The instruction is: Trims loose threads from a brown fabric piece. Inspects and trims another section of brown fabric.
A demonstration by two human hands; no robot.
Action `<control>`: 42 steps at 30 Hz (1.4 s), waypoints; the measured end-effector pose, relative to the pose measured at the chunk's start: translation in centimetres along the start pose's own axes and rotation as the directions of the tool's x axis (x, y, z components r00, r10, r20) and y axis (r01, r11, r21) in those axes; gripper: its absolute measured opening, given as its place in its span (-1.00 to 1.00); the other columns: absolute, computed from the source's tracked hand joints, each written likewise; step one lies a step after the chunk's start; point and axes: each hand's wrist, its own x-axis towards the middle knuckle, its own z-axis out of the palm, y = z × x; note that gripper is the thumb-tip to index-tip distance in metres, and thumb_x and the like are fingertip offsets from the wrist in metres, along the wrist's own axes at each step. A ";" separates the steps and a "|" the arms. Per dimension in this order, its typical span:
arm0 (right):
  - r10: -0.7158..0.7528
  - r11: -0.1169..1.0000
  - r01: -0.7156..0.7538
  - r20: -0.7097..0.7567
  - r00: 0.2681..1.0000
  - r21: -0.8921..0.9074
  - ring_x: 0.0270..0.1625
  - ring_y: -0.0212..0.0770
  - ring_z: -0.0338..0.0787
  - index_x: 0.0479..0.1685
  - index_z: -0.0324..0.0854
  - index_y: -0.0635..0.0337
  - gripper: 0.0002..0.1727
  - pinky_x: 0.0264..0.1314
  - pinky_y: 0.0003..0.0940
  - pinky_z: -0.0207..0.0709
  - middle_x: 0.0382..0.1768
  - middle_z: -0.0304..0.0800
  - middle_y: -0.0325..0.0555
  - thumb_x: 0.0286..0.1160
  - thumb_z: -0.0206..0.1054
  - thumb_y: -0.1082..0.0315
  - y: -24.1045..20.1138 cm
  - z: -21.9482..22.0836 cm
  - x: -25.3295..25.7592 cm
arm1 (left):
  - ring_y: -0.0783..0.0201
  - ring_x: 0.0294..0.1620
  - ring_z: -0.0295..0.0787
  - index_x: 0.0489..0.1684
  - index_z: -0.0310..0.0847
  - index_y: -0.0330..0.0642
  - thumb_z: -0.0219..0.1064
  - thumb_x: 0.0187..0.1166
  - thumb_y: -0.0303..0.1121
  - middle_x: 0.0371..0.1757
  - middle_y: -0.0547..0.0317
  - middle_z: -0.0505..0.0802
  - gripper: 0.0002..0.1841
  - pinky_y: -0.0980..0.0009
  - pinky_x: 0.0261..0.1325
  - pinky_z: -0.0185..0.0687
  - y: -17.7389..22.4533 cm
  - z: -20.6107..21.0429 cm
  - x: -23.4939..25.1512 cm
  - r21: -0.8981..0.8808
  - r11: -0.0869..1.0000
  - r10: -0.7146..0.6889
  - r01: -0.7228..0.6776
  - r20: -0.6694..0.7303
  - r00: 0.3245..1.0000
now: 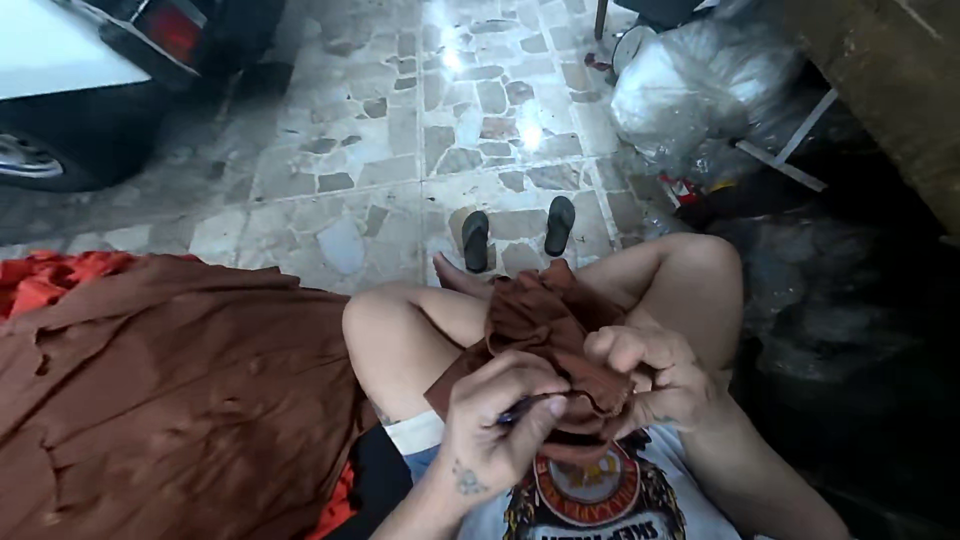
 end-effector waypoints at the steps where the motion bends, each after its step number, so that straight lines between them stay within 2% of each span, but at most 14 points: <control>1: -0.016 0.999 0.016 0.001 1.000 -0.040 0.11 -0.55 0.71 -0.14 0.63 0.12 -0.73 0.21 -0.63 0.59 -0.07 0.77 -0.31 0.44 0.57 0.18 -0.1 0.1 0.1 | 0.46 0.04 0.78 -0.13 0.79 -0.22 0.41 0.66 -0.25 -0.04 0.18 0.85 -0.80 0.56 0.12 0.74 -0.1 0.3 0.3 0.033 0.999 0.030 -0.030 0.001 1.000; 5: -0.031 0.988 0.029 -0.016 0.999 -0.153 0.18 -0.49 0.75 -0.14 0.66 0.13 -0.76 0.27 -0.57 0.63 -0.02 0.81 -0.27 0.61 0.43 0.13 -1.0 -0.1 0.1 | 0.45 0.08 0.75 -0.07 0.74 -0.20 0.47 0.60 -0.23 0.00 0.14 0.81 -0.78 0.58 0.13 0.70 -0.6 0.8 0.5 0.134 0.989 0.067 -0.067 0.009 0.998; 8: -0.025 0.976 0.021 -0.018 1.000 -0.216 0.20 -0.44 0.74 -0.19 0.60 0.13 -0.75 0.36 -0.47 0.61 -0.07 0.78 -0.24 0.59 0.45 0.14 -1.5 -0.5 -0.4 | 0.43 0.05 0.76 -0.16 0.66 -0.21 0.33 0.69 -0.32 -0.06 0.15 0.80 -0.86 0.55 0.12 0.71 -1.0 0.5 -0.2 0.109 0.993 0.051 -0.054 0.032 0.998; 11: -0.055 0.959 0.051 -0.009 0.998 -0.279 0.10 -0.39 0.76 -0.23 0.55 0.14 -0.75 0.30 -0.41 0.64 -0.17 0.74 -0.19 0.56 0.46 0.18 -1.9 -1.0 -0.7 | 0.37 0.12 0.79 -0.14 0.53 -0.16 0.17 0.81 -0.24 -0.03 0.15 0.81 -0.81 0.45 0.19 0.74 -1.0 -0.5 -0.7 0.063 0.995 0.079 -0.081 0.044 0.996; 16: -0.086 0.941 0.088 0.021 0.996 -0.327 0.06 -0.34 0.80 -0.27 0.50 0.18 -0.71 0.30 -0.39 0.67 -0.21 0.75 -0.12 0.59 0.44 0.18 -2.3 0.1 -0.8 | 0.44 0.04 0.79 -0.03 0.68 -0.20 0.40 0.66 -0.17 -0.03 0.17 0.84 -0.74 0.53 0.12 0.75 -1.0 1.3 -1.5 0.082 0.996 0.027 -0.032 0.064 0.998; 18: -0.078 0.930 0.085 0.033 0.996 -0.358 0.00 -0.35 0.79 -0.29 0.49 0.19 -0.68 0.25 -0.43 0.67 -0.26 0.72 -0.12 0.59 0.44 0.16 -2.1 0.1 -1.1 | 0.48 -0.09 0.75 -0.14 0.67 -0.21 0.39 0.66 -0.25 -0.17 0.19 0.80 -0.81 0.59 0.01 0.71 -1.7 1.8 -1.7 0.080 0.996 0.029 -0.035 0.073 0.997; 22: 0.000 0.892 0.043 0.096 0.995 -0.450 -0.18 -0.34 0.75 -0.38 0.48 0.19 -0.63 0.05 -0.46 0.67 -0.40 0.67 -0.12 0.62 0.41 0.10 -3.5 -1.5 -2.6 | 0.50 -0.07 0.72 -0.18 0.66 -0.09 0.33 0.72 -0.24 -0.17 0.31 0.77 -0.85 0.56 0.04 0.68 -1.6 -0.4 -2.2 -0.014 0.998 0.057 -0.056 0.044 0.997; 25: 0.112 0.882 0.003 0.216 0.970 -0.470 -0.21 -0.30 0.73 -0.43 0.53 0.16 -0.64 -0.03 -0.47 0.63 -0.44 0.66 -0.13 0.63 0.37 0.09 -4.7 -1.4 -4.1 | 0.53 -0.14 0.72 -0.22 0.61 -0.10 0.32 0.73 -0.19 -0.22 0.30 0.76 -0.80 0.61 -0.04 0.67 -0.1 -2.3 -3.0 -0.112 0.993 0.001 0.025 0.229 0.973; 30: 0.258 0.938 -0.103 0.469 0.845 -0.330 -0.29 -0.20 0.75 -0.47 0.65 0.20 -0.60 -0.16 -0.36 0.62 -0.48 0.70 -0.09 0.58 0.36 0.04 -3.4 -0.1 -6.1 | 0.35 -0.07 0.79 -0.20 0.59 -0.20 0.25 0.77 -0.22 -0.16 0.08 0.81 -0.77 0.47 0.01 0.73 0.8 -3.3 -4.8 -0.108 0.982 -0.069 0.155 0.558 0.827; 32: 0.279 0.941 -0.150 0.441 0.853 -0.304 -0.25 -0.28 0.77 -0.36 0.71 0.21 -0.55 -0.10 -0.40 0.65 -0.44 0.75 -0.12 0.66 0.30 -0.03 -2.8 -0.1 -6.3 | 0.35 -0.15 0.77 -0.15 0.65 -0.21 0.22 0.76 -0.27 -0.22 0.08 0.80 -0.79 0.46 -0.07 0.69 0.9 -3.1 -5.6 -0.068 0.984 -0.091 0.162 0.593 0.800; 35: 0.267 0.886 -0.171 0.172 0.948 -0.431 -0.16 -0.43 0.74 -0.10 0.76 0.18 -0.51 -0.01 -0.53 0.64 -0.29 0.78 -0.19 0.74 0.19 -0.10 -1.6 0.1 -5.0 | 0.32 -0.17 0.77 -0.06 0.76 -0.25 0.20 0.70 -0.36 -0.22 0.06 0.83 -0.79 0.46 -0.08 0.68 1.1 -2.2 -6.0 -0.084 0.985 -0.076 0.152 0.579 0.812; 38: 0.259 0.850 -0.173 0.108 0.960 -0.498 0.33 -0.21 0.71 0.23 0.76 0.17 -0.36 0.43 -0.28 0.57 0.16 0.80 -0.03 0.71 0.13 -0.24 0.9 0.9 -2.6 | 0.33 -0.23 0.73 -0.02 0.79 -0.23 0.20 0.70 -0.36 -0.23 0.06 0.81 -0.77 0.49 -0.15 0.65 1.2 -1.1 -5.1 -0.084 0.991 -0.041 0.106 0.561 0.827; 40: 0.309 0.859 -0.159 0.245 0.919 -0.487 0.43 -0.01 0.66 0.06 0.77 0.24 -0.48 0.52 -0.05 0.48 0.21 0.78 0.08 0.66 0.28 -0.10 2.4 1.4 -1.8 | 0.35 -0.23 0.72 -0.08 0.76 -0.21 0.18 0.70 -0.35 -0.21 0.08 0.80 -0.78 0.52 -0.17 0.63 1.4 -0.9 -4.1 -0.075 0.995 -0.018 0.068 0.526 0.850; 42: 0.301 0.900 -0.175 0.279 0.912 -0.399 0.24 -0.09 0.77 -0.12 0.74 0.30 -0.66 0.38 -0.13 0.56 0.01 0.84 0.06 0.64 0.31 0.14 2.7 1.0 -1.4 | 0.42 -0.16 0.72 -0.12 0.68 -0.17 0.16 0.79 -0.26 -0.18 0.15 0.77 -0.77 0.57 -0.10 0.65 1.9 -1.6 -3.2 -0.029 0.999 -0.018 0.035 0.445 0.895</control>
